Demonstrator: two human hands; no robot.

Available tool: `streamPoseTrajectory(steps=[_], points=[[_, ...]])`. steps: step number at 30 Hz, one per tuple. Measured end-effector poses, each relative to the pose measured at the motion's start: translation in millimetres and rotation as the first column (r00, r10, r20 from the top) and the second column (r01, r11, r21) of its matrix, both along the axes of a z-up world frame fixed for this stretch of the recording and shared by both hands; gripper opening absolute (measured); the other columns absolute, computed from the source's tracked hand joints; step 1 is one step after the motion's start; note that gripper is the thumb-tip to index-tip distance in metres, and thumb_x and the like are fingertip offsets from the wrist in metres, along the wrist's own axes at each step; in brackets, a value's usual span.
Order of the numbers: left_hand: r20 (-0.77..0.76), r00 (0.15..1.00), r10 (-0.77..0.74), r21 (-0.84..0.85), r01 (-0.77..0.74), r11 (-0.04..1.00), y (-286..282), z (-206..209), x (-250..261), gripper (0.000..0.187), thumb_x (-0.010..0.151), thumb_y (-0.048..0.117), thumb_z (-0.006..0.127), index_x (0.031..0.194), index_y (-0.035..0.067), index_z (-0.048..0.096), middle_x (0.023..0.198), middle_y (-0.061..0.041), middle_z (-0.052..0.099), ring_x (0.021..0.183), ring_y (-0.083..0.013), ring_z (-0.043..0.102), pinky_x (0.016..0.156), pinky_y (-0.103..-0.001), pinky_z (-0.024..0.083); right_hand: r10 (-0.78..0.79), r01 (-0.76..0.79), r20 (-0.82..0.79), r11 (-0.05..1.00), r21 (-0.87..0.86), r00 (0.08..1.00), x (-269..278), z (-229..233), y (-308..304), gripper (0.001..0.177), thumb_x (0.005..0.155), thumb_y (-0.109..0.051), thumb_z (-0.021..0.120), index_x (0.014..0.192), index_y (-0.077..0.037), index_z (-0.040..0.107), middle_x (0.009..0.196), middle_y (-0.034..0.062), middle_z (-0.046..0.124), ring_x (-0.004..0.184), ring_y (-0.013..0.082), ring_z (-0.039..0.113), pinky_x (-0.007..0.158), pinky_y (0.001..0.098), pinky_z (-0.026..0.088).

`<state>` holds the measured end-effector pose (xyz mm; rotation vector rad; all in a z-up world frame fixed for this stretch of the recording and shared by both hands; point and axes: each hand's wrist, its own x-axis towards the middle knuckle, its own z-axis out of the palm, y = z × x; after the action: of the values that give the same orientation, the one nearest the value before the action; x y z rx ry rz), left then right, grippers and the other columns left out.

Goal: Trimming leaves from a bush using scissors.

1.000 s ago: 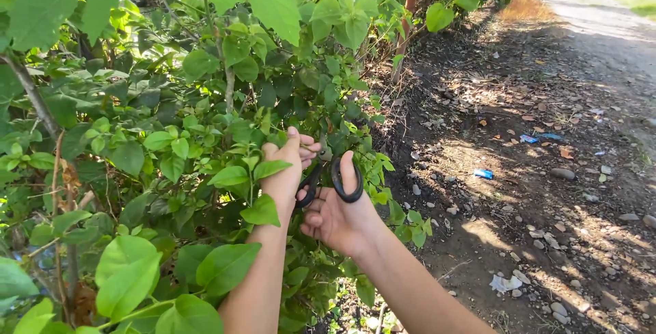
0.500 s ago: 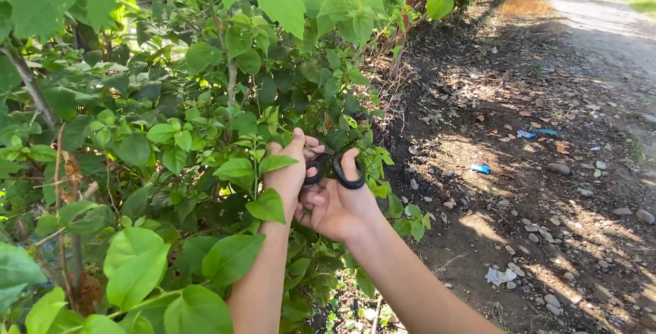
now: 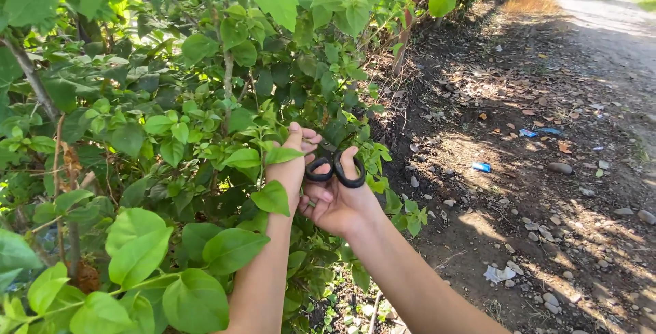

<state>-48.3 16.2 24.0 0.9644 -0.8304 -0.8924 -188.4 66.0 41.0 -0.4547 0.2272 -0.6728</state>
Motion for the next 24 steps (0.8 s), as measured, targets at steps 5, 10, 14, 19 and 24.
streamPoseTrajectory(steps=[5,10,14,19,24], points=[[0.015,0.995,0.098,-0.076,-0.096,0.992,1,12,16,0.048,0.103,0.047,0.047,0.098,0.005,0.071,0.097,-0.009,0.078,0.091,-0.018,0.073,0.083,-0.034,0.058,-0.024,0.023,0.001,0.994,0.105,1.0,-9,-11,11,0.065,0.077,-0.085,0.061,0.074,-0.021,0.056,0.059,-0.0104,0.053,0.048,0.0092,0.033,0.071,0.0307,0.04],[-0.083,0.966,0.244,-0.154,-0.255,0.955,-5,24,32,0.047,0.106,0.045,0.046,0.097,0.005,0.068,0.092,-0.009,0.077,0.083,-0.0173,0.072,0.076,-0.032,0.057,-0.119,0.152,-0.281,0.983,0.1,0.952,-19,17,41,0.06,0.076,-0.081,0.059,0.07,-0.021,0.053,0.057,-0.0072,0.053,0.043,0.0108,0.031,0.066,0.0326,0.04],[-0.136,0.955,0.263,-0.169,-0.284,0.944,-6,32,29,0.042,0.106,0.041,0.046,0.096,0.006,0.067,0.088,-0.008,0.077,0.078,-0.0156,0.072,0.074,-0.03,0.057,-0.396,0.165,-0.634,0.905,-0.392,0.664,-19,32,36,0.066,0.082,-0.082,0.052,0.076,-0.016,0.059,0.06,0.0015,0.061,0.043,0.0114,0.038,0.05,0.027,0.033],[-0.056,0.976,0.212,-0.153,-0.218,0.964,-6,27,16,0.044,0.107,0.042,0.045,0.096,0.006,0.068,0.087,-0.008,0.077,0.075,-0.0155,0.068,0.072,-0.029,0.054,-0.461,-0.079,-0.73,0.817,-0.571,0.504,-17,31,9,0.077,0.083,-0.086,0.042,0.077,-0.011,0.063,0.063,0.0067,0.066,0.043,0.0116,0.043,0.043,0.0258,0.032],[0.016,0.982,0.188,-0.157,-0.184,0.97,1,25,15,0.046,0.106,0.043,0.044,0.095,0.006,0.069,0.087,-0.008,0.077,0.078,-0.0147,0.071,0.073,-0.03,0.055,-0.515,-0.128,-0.791,0.806,-0.578,0.33,-4,24,-15,0.081,0.08,-0.085,0.044,0.071,-0.008,0.066,0.059,0.0062,0.064,0.042,0.0133,0.044,0.041,0.028,0.03]])
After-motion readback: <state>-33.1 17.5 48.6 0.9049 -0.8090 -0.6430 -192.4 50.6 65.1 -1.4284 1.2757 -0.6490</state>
